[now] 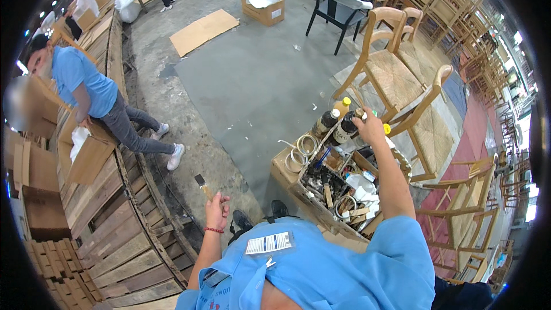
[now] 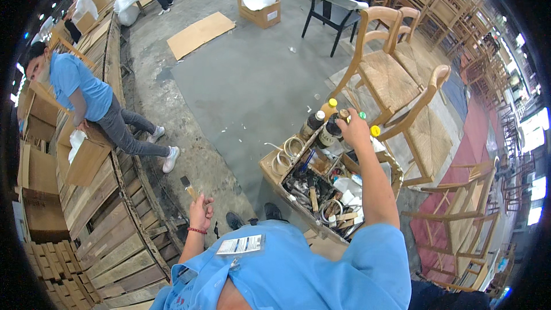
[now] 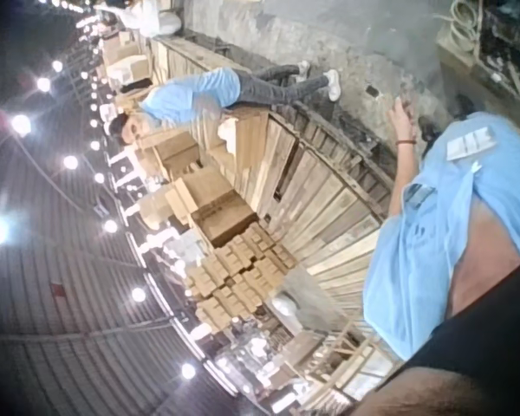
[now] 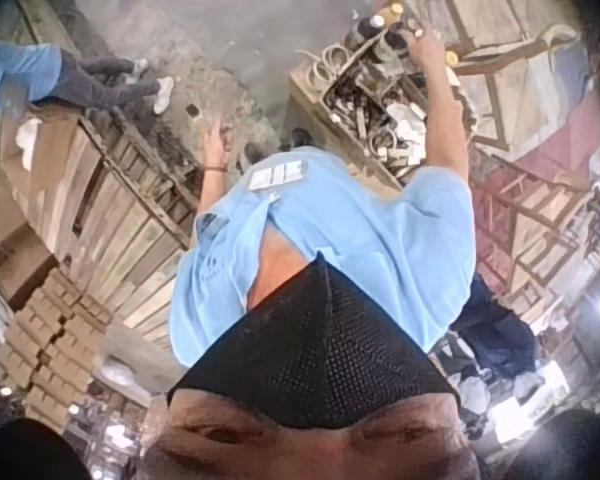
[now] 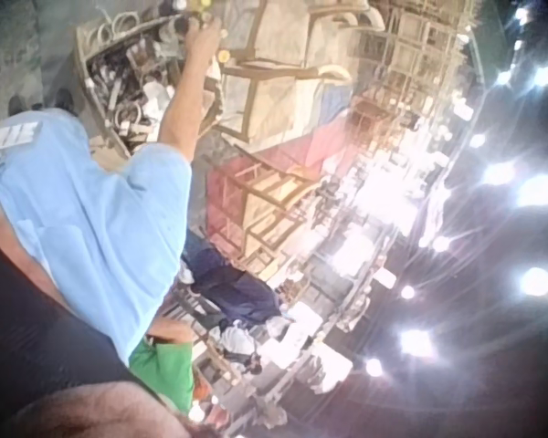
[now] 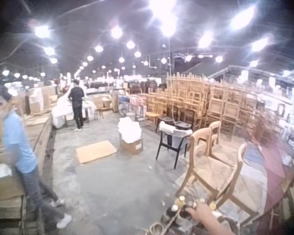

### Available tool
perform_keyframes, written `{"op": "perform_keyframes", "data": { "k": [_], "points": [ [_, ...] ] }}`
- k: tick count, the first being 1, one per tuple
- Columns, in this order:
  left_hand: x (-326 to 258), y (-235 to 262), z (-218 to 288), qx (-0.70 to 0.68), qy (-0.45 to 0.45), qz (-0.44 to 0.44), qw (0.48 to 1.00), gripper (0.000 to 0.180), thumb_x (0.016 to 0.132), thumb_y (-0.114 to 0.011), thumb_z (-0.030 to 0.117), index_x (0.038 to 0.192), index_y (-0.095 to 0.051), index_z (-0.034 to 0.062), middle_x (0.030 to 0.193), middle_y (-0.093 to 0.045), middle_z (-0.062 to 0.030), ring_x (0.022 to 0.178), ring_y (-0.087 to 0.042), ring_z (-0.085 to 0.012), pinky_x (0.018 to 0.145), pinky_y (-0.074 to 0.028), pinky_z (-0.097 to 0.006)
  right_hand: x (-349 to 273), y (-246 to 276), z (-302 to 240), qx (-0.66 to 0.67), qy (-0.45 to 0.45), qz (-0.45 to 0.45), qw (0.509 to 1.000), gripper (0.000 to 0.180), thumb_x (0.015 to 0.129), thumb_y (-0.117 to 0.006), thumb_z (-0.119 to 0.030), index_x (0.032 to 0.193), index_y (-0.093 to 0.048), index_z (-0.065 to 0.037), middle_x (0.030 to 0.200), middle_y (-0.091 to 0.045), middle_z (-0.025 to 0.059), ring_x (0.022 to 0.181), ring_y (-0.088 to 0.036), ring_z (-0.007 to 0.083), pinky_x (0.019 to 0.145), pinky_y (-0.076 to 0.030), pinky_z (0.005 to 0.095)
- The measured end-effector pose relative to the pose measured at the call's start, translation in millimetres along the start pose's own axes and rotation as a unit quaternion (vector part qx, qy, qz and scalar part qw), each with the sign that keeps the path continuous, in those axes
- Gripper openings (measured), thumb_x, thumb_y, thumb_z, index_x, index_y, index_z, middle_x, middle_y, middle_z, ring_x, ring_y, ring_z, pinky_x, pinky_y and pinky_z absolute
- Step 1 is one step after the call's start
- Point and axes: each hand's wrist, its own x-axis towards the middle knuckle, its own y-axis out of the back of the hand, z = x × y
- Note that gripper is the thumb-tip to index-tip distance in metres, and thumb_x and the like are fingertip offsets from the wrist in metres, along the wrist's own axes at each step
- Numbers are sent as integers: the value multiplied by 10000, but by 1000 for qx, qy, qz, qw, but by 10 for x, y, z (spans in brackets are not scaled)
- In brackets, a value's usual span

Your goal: The person moves wooden chairs and stools around a workshop floor, then retrieves a bottle of dark finish and a brush. They apply the finish to the underside of a wooden pallet or bench frame, then cap the bottle and place it back in a box.

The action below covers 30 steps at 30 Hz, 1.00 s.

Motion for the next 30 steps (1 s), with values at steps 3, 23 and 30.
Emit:
{"op": "perform_keyframes", "data": {
  "k": [3, 23, 30],
  "points": [
    [-17, 28, 7, 0, 5, 13, 1000, 183, 939, -547, 249, 963, -463, 88, 849, -610, -104, 492, -462, -108, 383, -300, -217, -21, -51, -10, 13, 1, 10, 1000, 628, 783, -687, -403, 1276, -500, -63, 1034, -644, 263, 976, -615, 415, 848, -478, 470],
    [121, 551, 45, -124, 21, -92, 988, 141, 965, -485, 203, 995, -518, 69, 906, -621, -85, 565, -494, -85, 445, -358, -230, -803, 322, -2073, 127, 215, -137, 959, 426, 860, -642, -175, 1251, -557, -29, 779, -579, 96, 675, -544, 204, 675, -475, 337],
    [43, 1221, 334, -186, -9, -41, 982, 191, 974, -460, 264, 1050, -512, 96, 950, -601, -63, 635, -532, -97, 539, -441, -258, -1507, -1546, -3312, -113, 327, -471, 811, 448, 807, -659, -321, 1159, -627, -46, 1023, -670, 214, 944, -656, 330, 814, -509, 388]
  ]
}}
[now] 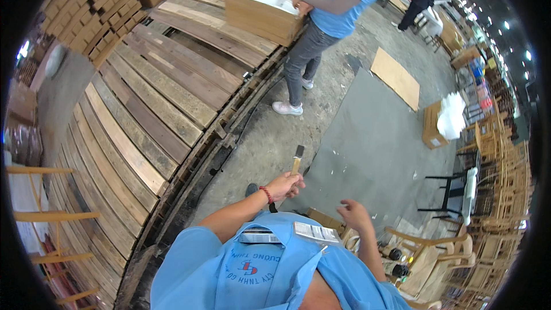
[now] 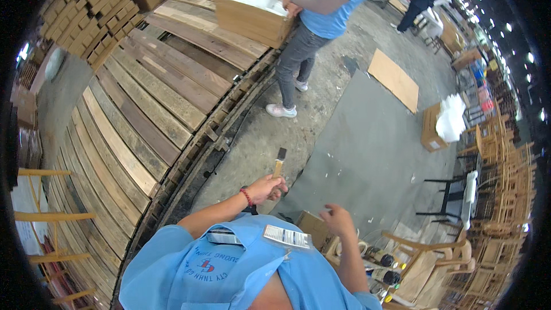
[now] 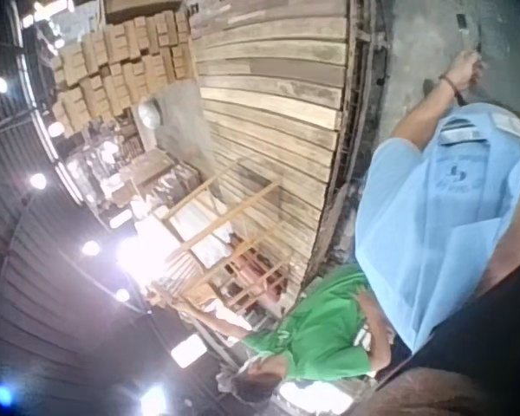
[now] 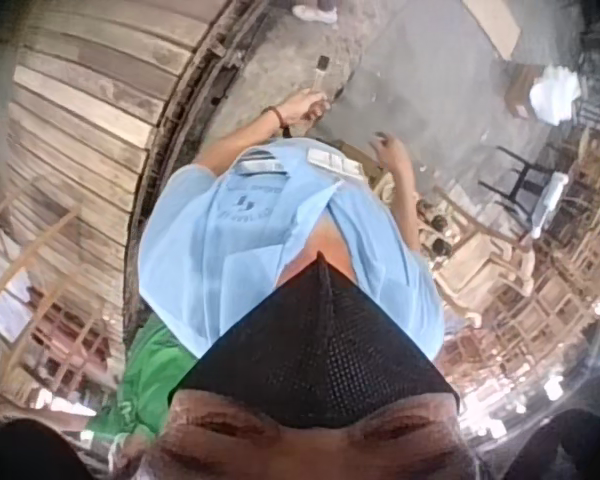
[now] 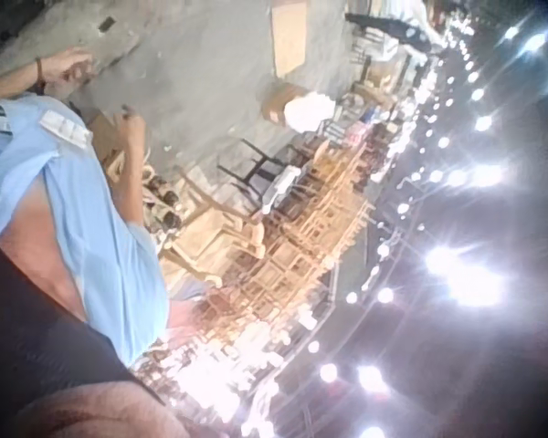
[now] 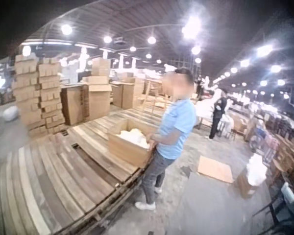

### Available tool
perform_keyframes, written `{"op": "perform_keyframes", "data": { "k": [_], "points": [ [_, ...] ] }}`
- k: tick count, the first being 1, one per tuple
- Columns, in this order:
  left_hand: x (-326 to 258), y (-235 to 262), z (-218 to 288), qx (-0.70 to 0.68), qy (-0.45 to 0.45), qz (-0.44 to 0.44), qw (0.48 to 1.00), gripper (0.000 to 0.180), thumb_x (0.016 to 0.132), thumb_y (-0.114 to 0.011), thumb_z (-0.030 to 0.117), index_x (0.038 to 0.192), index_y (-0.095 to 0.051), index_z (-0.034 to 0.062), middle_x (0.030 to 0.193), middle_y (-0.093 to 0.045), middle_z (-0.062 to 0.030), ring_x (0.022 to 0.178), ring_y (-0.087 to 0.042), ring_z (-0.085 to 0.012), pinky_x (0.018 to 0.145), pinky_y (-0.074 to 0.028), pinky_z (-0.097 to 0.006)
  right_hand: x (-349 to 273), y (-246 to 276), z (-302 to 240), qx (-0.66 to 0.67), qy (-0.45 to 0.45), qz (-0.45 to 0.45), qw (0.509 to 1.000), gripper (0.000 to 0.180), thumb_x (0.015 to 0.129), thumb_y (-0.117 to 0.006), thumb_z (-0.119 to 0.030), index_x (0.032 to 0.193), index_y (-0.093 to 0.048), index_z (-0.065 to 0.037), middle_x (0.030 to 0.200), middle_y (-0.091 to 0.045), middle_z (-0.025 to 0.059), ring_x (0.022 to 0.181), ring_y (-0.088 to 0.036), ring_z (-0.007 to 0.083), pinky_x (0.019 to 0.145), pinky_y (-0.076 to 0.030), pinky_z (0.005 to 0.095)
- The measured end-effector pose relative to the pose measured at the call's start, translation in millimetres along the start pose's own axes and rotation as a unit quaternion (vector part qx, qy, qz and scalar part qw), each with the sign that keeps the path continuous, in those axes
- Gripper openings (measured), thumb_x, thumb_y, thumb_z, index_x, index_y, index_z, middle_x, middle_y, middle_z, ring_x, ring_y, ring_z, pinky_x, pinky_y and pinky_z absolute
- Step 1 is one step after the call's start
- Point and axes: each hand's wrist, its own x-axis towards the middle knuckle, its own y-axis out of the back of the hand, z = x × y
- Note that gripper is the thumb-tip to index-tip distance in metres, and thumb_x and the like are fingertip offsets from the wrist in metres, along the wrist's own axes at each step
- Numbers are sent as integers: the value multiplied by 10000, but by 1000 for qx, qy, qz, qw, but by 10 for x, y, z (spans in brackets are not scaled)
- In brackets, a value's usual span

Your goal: The person moves wooden chairs and stools around a workshop floor, then retrieves a bottle of dark finish and a brush. They apply the finish to the underside of a wooden pallet or bench frame, then cap the bottle and place it back in a box.

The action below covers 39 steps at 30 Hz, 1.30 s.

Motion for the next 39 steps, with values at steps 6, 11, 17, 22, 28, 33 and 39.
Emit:
{"op": "perform_keyframes", "data": {
  "k": [6, 11, 17, 22, 28, 33, 39],
  "points": [
    [-205, 774, 116, -141, -44, 126, 981, 198, 1000, -459, 295, 1115, -499, 139, 1019, -614, -53, 775, -583, -148, 649, -507, -322, 1557, -772, -433, -150, 88, -169, 970, 422, 815, -628, -371, 1095, -658, -56, 1011, -671, 203, 927, -650, 336, 831, -507, 405],
    [-23, 1197, -340, -283, -121, 256, 916, 197, 1006, -447, 278, 1130, -496, 134, 1031, -613, -63, 790, -584, -168, 687, -516, -346, 3451, -975, -909, -403, 130, -198, 884, 411, 829, -585, -400, 1066, -671, -76, 1102, -650, 190, 1054, -609, 356, 893, -486, 451],
    [678, 1125, -840, -433, -172, 451, 761, 174, 1008, -442, 241, 1089, -521, 108, 1003, -616, -76, 773, -604, -160, 655, -523, -317, 6290, -1475, -1611, -649, 259, -156, 699, 441, 821, -596, -286, 1203, -585, -67, 1185, -604, 169, 1147, -556, 316, 955, -449, 434],
    [1663, 1074, -1083, -510, -252, 497, 655, 185, 998, -468, 270, 1059, -527, 105, 1003, -623, -96, 782, -619, -180, 655, -526, -337, 8479, -2194, -1654, -818, 352, -148, 431, 424, 863, -557, -292, 1218, -579, -60, 1283, -541, 171, 1169, -511, 346, 963, -410, 502],
    [2322, 1035, -1545, -558, -224, 515, 611, 212, 1004, -454, 276, 1052, -522, 81, 1016, -608, -82, 820, -605, -170, 693, -498, -322, 9761, -1522, -1021, -806, 208, -182, 523, 615, 757, -711, -368, 1241, -538, -31, 1314, -545, 159, 1153, -568, 290, 937, -476, 448],
    [2437, 1085, -1734, -592, -268, 477, 591, 197, 1017, -425, 251, 1071, -521, 88, 1056, -606, -77, 818, -593, -156, 708, -488, -297, 9382, -1825, 278, -335, 48, -553, 761, 122, 771, -624, -147, 810, -656, -36, 743, -647, 190, 608, -636, 288, 567, -530, 423],
    [1720, 667, -1500, -577, -341, 477, 568, 180, 1014, -423, 241, 1062, -523, 100, 1029, -604, -48, 813, -585, -124, 696, -490, -301, 6755, -2272, -393, -568, 405, -377, 609, 184, 801, -564, -154, 911, -697, -93, 911, -680, 136, 925, -632, 307, 851, -500, 409]
  ]
}}
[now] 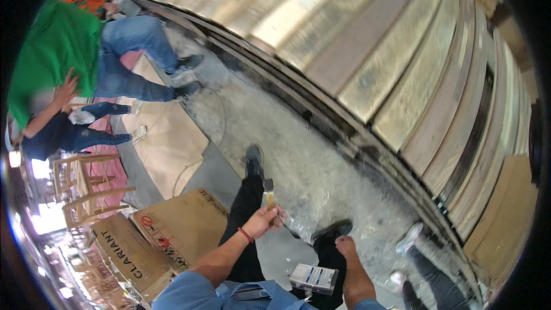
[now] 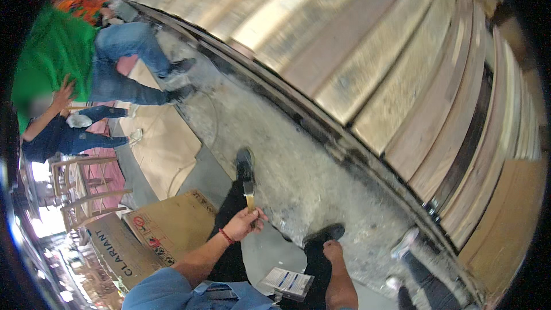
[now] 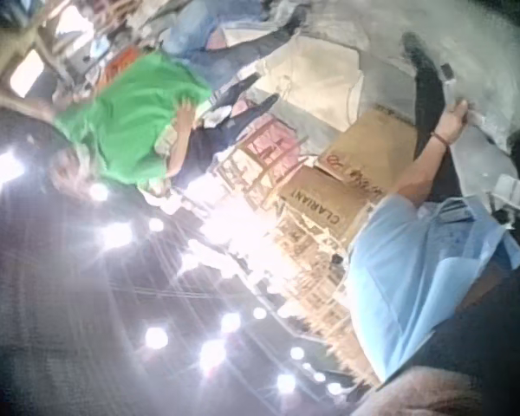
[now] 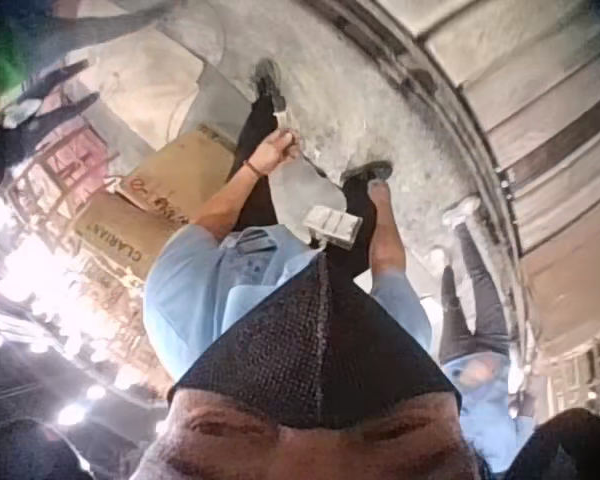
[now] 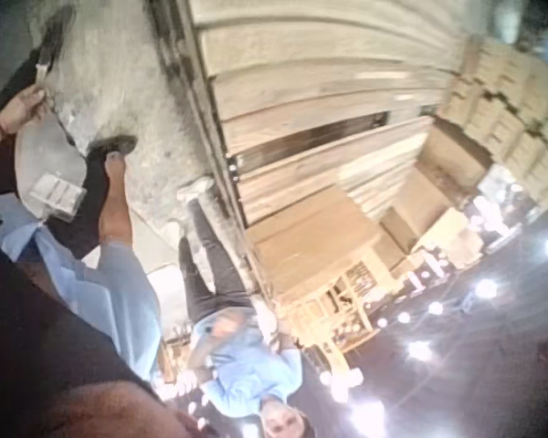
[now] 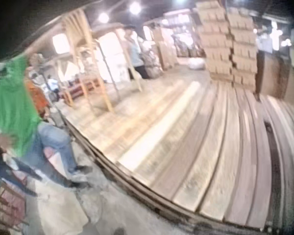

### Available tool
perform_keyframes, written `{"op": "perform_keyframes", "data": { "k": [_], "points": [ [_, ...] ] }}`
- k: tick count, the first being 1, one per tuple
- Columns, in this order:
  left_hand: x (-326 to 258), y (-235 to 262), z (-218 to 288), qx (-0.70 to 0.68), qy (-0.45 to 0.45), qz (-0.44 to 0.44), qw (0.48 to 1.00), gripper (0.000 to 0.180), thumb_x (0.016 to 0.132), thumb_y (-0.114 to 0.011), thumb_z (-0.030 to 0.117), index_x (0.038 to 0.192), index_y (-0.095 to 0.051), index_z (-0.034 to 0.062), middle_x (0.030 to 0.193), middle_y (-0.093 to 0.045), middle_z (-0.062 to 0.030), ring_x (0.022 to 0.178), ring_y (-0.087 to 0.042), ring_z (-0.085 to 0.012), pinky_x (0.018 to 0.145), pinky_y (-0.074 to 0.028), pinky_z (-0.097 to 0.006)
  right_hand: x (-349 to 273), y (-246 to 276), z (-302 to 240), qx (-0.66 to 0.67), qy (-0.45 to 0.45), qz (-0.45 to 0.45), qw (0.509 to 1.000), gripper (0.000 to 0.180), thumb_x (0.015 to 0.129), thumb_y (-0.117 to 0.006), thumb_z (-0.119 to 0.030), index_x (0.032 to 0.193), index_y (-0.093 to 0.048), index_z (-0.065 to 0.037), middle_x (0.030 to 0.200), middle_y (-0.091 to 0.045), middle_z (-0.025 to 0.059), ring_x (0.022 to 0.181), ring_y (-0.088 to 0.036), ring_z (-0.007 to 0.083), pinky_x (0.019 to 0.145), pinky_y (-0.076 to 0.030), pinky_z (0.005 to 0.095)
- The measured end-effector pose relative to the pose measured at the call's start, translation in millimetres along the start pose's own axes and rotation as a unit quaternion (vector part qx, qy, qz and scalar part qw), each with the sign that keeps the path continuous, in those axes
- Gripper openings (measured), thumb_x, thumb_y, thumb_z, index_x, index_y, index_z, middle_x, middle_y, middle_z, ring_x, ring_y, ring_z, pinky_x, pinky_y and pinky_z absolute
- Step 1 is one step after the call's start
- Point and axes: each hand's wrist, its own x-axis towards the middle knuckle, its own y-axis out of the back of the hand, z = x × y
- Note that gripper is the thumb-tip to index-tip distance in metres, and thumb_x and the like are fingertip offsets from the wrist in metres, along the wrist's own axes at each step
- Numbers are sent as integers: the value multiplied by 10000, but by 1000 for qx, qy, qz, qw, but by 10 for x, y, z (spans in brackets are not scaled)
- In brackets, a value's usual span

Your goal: The person moves wooden chairs and stools around a workshop floor, then retrieves a bottle of dark finish and a brush. They apply the finish to the underside of a wooden pallet or bench frame, then cap the bottle and place it back in a box.

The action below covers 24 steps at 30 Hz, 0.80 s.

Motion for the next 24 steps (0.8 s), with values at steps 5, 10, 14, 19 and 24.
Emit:
{"op": "perform_keyframes", "data": {
  "k": [5, 10, 14, 19, 24],
  "points": [
    [-528, 85, 536, -12, -38, -46, 998, 213, 1005, -445, 294, 1066, -538, 112, 1030, -621, -46, 795, -590, -115, 658, -503, -277, -421, 1202, -1335, -44, 121, -6, 992, 204, 731, -570, -223, 814, -699, -88, 808, -679, 114, 852, -647, 286, 772, -520, 415],
    [-923, 396, 1297, -33, -11, -106, 994, 221, 996, -467, 321, 1094, -526, 131, 1070, -605, -27, 812, -565, -106, 721, -482, -290, -343, 1936, -2000, -391, 292, 64, 870, 205, 690, -589, -252, 770, -702, -102, 836, -692, 73, 878, -651, 272, 755, -519, 407],
    [-1266, 687, 1894, -40, -58, -109, 992, 208, 1009, -442, 291, 1087, -538, 123, 1050, -603, -21, 822, -561, -106, 713, -481, -285, -362, 2243, -2817, -143, 157, 28, 977, 217, 740, -585, -246, 829, -700, -85, 847, -693, 87, 864, -649, 266, 741, -515, 402],
    [-1620, 956, 2278, -112, -154, -38, 981, 197, 1011, -429, 272, 1057, -542, 118, 988, -611, -25, 763, -587, -114, 643, -497, -294, -730, 2478, -4029, 167, 45, 30, 985, 168, 818, -534, -78, 867, -673, 3, 758, -670, 122, 628, -643, 223, 542, -512, 339],
    [-1845, 1196, 2370, -227, -236, 31, 944, 175, 1006, -443, 264, 1027, -542, 121, 977, -617, -28, 769, -586, -118, 662, -494, -301, -873, 2629, -4837, 73, 58, -57, 994, 153, 823, -535, -62, 864, -660, 16, 734, -655, 112, 575, -616, 197, 501, -490, 312]
  ]
}}
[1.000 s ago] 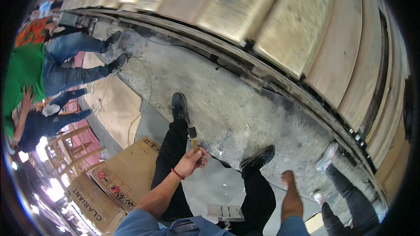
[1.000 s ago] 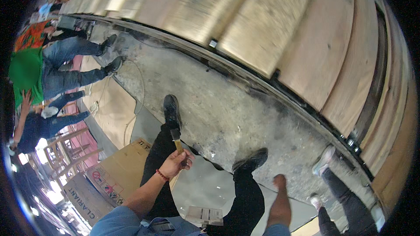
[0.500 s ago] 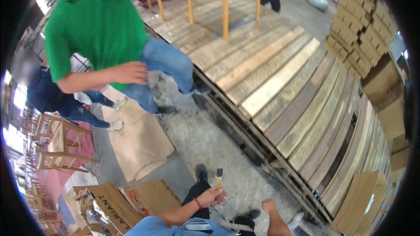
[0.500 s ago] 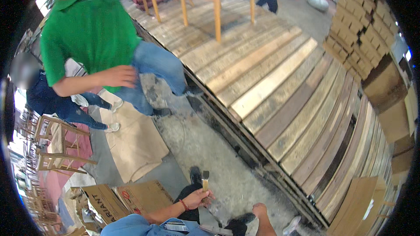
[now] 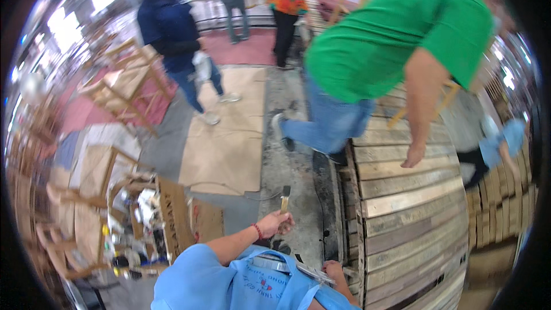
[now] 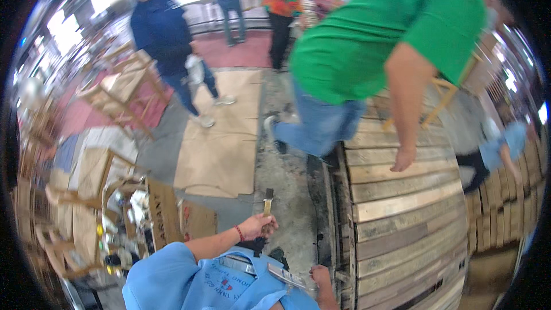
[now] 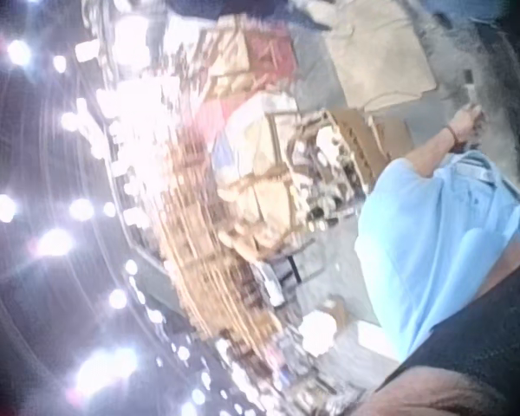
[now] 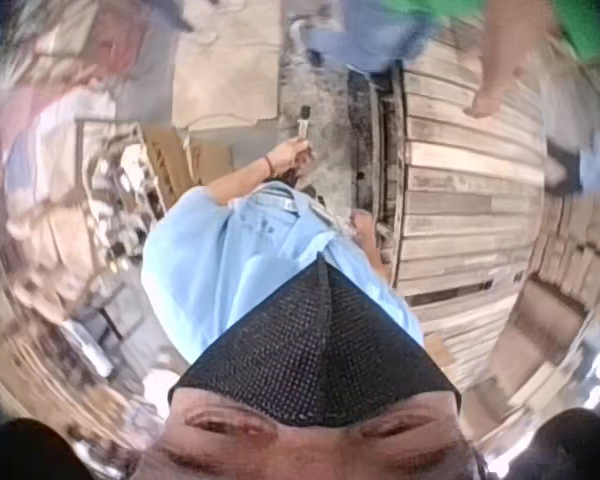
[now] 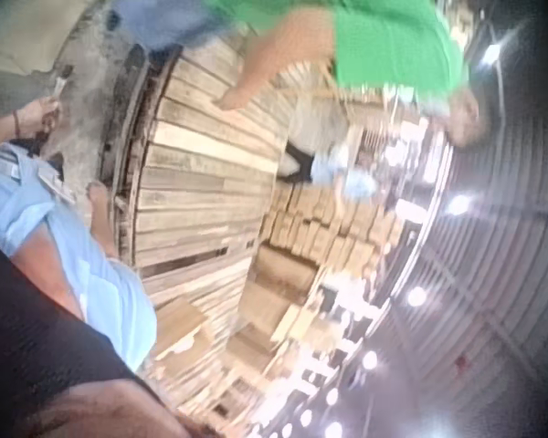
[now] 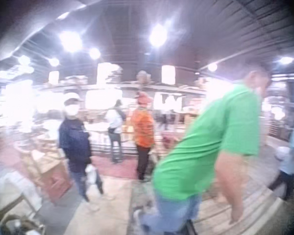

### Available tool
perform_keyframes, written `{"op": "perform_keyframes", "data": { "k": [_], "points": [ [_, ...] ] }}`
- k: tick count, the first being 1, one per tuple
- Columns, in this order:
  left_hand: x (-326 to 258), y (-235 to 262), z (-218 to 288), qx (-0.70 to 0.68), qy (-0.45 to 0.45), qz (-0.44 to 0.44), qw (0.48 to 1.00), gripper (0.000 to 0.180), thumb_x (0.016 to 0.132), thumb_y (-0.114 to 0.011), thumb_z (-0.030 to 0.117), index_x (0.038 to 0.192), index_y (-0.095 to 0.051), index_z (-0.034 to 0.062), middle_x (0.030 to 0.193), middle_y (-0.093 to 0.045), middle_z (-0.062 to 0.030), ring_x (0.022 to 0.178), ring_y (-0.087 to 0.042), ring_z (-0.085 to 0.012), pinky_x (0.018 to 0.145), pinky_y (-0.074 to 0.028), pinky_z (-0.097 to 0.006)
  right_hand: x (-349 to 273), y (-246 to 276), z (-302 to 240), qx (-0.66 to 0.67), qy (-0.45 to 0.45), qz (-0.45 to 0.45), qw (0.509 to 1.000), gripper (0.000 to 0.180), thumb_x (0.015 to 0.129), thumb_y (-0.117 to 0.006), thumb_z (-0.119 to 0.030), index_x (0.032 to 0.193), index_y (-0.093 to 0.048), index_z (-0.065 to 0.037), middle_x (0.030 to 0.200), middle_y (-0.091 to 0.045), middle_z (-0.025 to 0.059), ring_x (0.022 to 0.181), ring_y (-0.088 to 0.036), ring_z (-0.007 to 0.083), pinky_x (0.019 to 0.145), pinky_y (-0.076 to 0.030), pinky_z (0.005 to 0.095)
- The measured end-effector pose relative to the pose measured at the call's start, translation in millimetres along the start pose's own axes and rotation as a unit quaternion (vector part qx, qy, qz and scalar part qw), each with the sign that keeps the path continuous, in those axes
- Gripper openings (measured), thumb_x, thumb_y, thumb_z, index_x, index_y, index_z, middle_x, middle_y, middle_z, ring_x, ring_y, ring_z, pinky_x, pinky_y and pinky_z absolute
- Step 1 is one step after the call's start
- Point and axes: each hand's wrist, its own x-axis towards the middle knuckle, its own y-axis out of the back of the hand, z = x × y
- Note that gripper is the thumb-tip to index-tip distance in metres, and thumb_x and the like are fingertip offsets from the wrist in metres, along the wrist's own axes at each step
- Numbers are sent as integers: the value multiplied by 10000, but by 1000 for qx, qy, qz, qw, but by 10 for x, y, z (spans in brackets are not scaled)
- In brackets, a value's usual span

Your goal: The person moves wooden chairs and stools around a workshop floor, then retrieves a bottle of dark finish and a brush. They apply the finish to the underside of a wooden pallet or bench frame, then cap the bottle and place it back in a box.

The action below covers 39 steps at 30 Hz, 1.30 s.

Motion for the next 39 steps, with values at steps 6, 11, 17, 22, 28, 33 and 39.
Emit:
{"op": "perform_keyframes", "data": {
  "k": [6, 11, 17, 22, 28, 33, 39],
  "points": [
    [-144, 164, 365, -61, -89, 69, 992, 169, 1003, -455, 252, 1019, -547, 111, 966, -617, -43, 781, -587, -132, 677, -491, -314, -45, -611, -1598, -91, 196, -97, 971, 241, 845, -604, -174, 996, -672, 2, 822, -675, 98, 699, -632, 170, 622, -497, 301],
    [18, 467, 726, -100, -151, 74, 981, 187, 1000, -461, 255, 1005, -563, 98, 942, -613, -43, 792, -592, -144, 685, -495, -322, -215, -1351, -3083, -144, 411, -146, 888, 321, 877, -632, -270, 1071, -659, -15, 907, -687, 124, 841, -646, 189, 744, -506, 311],
    [458, 1114, 1619, -33, -171, 97, 980, 218, 993, -424, 218, 1064, -566, 70, 908, -598, -23, 789, -574, -125, 676, -506, -296, 153, -2231, -4261, -134, 395, -218, 883, 370, 891, -629, -303, 1131, -629, -22, 983, -688, 121, 878, -647, 186, 778, -505, 309],
    [692, 1508, 2517, 60, -180, 94, 977, 284, 991, -390, 188, 1135, -551, 5, 999, -616, -82, 861, -608, -176, 710, -537, -317, 350, -2707, -5114, -114, 426, -146, 885, 388, 850, -667, -289, 1088, -643, 16, 942, -693, 146, 839, -656, 192, 746, -516, 314],
    [1184, 1621, 3464, 154, -223, 115, 956, 262, 952, -379, 89, 1094, -564, -31, 965, -634, -120, 853, -608, -186, 719, -514, -330, 615, -2986, -6134, -103, 378, -73, 917, 452, 793, -705, -326, 1072, -653, 25, 887, -694, 164, 794, -664, 209, 725, -520, 323],
    [1715, 1800, 4297, 333, -209, 158, 906, 292, 929, -403, 110, 1117, -550, -57, 958, -654, -190, 905, -634, -264, 768, -494, -375, 1154, -3052, -7025, -105, 372, -51, 921, 392, 797, -683, -295, 1011, -674, 33, 848, -693, 175, 774, -666, 215, 710, -512, 317],
    [2787, 2592, 5260, 386, -139, 126, 903, 346, 910, -550, 237, 1170, -561, 9, 1013, -651, -119, 859, -611, -194, 733, -494, -308, 2567, -2983, -8340, -196, 471, -57, 858, 352, 835, -625, -233, 1055, -645, 41, 835, -688, 151, 752, -654, 213, 695, -503, 328]
  ]
}}
